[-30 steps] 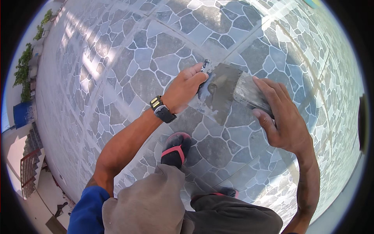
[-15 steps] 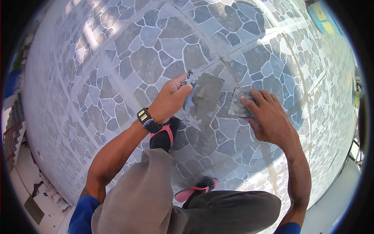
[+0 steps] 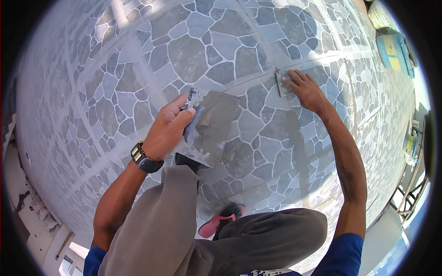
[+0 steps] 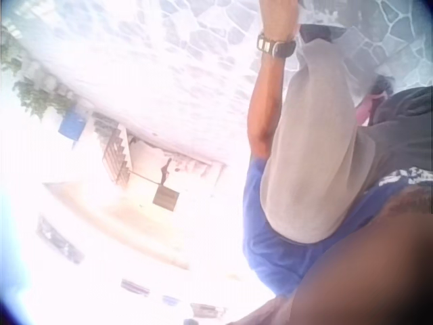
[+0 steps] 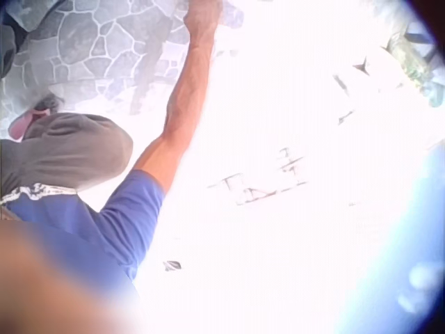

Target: Apply grout to the joints between floor tiles using a small trowel.

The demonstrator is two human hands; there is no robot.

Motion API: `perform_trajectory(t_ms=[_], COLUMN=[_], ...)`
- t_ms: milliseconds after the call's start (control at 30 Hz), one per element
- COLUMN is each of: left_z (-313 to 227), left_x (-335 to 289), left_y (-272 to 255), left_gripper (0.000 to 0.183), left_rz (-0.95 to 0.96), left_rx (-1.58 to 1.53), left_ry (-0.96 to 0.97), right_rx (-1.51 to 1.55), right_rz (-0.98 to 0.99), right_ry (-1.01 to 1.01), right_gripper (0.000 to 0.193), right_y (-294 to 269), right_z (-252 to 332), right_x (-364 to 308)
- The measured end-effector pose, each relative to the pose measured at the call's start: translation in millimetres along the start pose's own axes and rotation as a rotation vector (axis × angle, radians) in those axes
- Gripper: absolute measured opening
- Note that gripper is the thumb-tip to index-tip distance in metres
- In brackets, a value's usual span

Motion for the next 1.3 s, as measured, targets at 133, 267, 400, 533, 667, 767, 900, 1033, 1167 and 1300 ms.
perform_trajectory(t_ms=[133,267,400,533,667,767,900,1033,1167,1300], left_z=[10,13,11,10,5,10,11,14,13,17], left_x=[-14,-17,-14,-18,-20,-19,-26,-26,-35,-32], left_y=[-22,-23,-9,-10,-3,-5,-3,-1,-6,-8], left_gripper=[0.044,0.04,0.036,0.036,0.036,0.035,0.037,0.041,0.043,0.045], left_rz=[0.054,0.039,0.032,0.046,0.022,0.017,0.026,-0.006,-0.013,-0.013], left_rx=[0.062,-0.049,-0.035,0.025,-0.034,-0.002,-0.04,-0.074,0.0,-0.039], left_ry=[-0.077,-0.038,0.009,-0.011,-0.029,-0.027,-0.023,-0.019,-0.051,-0.04], right_rx=[0.004,0.032,0.127,0.035,0.093,0.02,0.0,-0.028,0.259,0.171], right_rz=[0.024,-0.02,-0.136,0.066,-0.024,-0.03,-0.073,-0.017,0.191,-0.024], right_ry=[-0.022,0.026,-0.072,0.09,0.042,0.036,0.115,0.169,0.202,0.227], right_gripper=[0.066,0.066,0.066,0.063,0.064,0.067,0.055,0.055,0.058,0.048], right_y=[-5,-11,26,30,51,52,29,36,-14,-49], right_z=[1,5,19,6,20,23,36,52,55,37], right_x=[-1,-15,-32,-46,-57,-60,-76,-76,-54,1])
Point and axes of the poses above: each hand's wrist, its own x-axis towards the middle knuckle, its own y-axis out of the palm, z = x × y, the point moved 4 cm from there along x, towards the middle knuckle, and after that the axes turned 14 degrees about z, right-handed, at the moved point
